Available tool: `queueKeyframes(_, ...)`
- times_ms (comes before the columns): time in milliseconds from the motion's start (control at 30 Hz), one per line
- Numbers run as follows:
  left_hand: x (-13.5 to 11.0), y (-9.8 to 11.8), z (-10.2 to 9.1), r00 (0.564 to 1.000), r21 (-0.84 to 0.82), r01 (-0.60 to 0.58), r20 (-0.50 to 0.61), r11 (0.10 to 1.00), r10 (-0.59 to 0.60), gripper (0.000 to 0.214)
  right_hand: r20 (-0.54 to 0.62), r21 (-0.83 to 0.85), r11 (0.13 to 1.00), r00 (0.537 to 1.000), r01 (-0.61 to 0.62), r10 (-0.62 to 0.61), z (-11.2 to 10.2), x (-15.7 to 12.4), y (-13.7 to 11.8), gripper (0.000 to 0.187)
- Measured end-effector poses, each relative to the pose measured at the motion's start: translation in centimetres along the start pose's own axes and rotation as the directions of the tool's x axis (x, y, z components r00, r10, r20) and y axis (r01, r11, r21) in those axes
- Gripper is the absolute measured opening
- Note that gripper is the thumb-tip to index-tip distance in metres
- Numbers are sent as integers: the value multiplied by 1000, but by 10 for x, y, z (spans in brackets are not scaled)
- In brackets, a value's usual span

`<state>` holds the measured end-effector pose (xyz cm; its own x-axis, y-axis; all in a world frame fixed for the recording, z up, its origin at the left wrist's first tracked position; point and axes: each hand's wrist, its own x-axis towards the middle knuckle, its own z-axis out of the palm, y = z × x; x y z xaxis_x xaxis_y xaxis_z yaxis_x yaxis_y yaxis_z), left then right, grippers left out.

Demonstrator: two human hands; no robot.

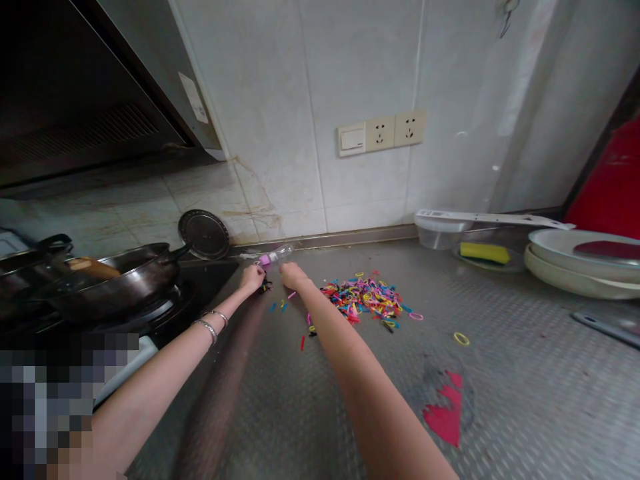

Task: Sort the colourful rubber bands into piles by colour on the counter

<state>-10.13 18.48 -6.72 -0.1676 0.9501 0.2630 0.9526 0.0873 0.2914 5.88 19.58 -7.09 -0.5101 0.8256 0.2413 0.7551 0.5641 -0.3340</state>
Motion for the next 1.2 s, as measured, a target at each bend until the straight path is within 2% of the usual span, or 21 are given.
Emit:
queueKeyframes(67,0,-4,0,1000,-27,-22,8,999,22,19,7,9,1000,1000,4,-4,-3,-4,0,34)
queueKeyframes(167,-5,-11,-4,991,-54,-129,39,990,131,20,27,24,999,999,21,-21,-12,-12,-1,35)
queueKeyframes(300,-15,-16,-15,942,-99,-293,142,951,305,20,117,39,994,988,100,-104,-30,-26,-4,38)
queueKeyframes(433,-23,-12,-26,892,-181,-355,227,917,390,18,264,81,989,954,125,-142,-43,-38,-6,35)
queueKeyframes(533,-25,-7,-30,878,-185,-358,266,915,398,17,368,113,990,922,79,-116,-48,-47,-7,29)
queueKeyframes(600,-25,-6,-30,884,-166,-355,262,920,388,20,376,118,990,920,73,-113,-51,-51,-9,33)
queueKeyframes(700,-24,-4,-29,877,-166,-342,296,925,378,36,369,133,986,918,105,-147,-52,-55,-13,45)
queueKeyframes(767,-24,-3,-28,857,-173,-341,347,924,381,48,386,137,981,905,137,-180,-51,-56,-17,48)
queueKeyframes(833,-25,0,-28,827,-200,-365,379,909,416,50,394,120,976,894,181,-214,-49,-58,-22,48)
queueKeyframes(967,-28,11,-29,783,-263,-399,402,879,475,34,371,43,962,890,270,-267,-45,-62,-35,46)
queueKeyframes(1100,-30,21,-34,802,-242,-347,424,906,421,20,384,-24,943,874,331,-297,-41,-60,-44,34)
queueKeyframes(1200,-31,26,-37,798,-218,-306,472,927,374,13,413,-51,938,862,343,-293,-40,-58,-49,26)
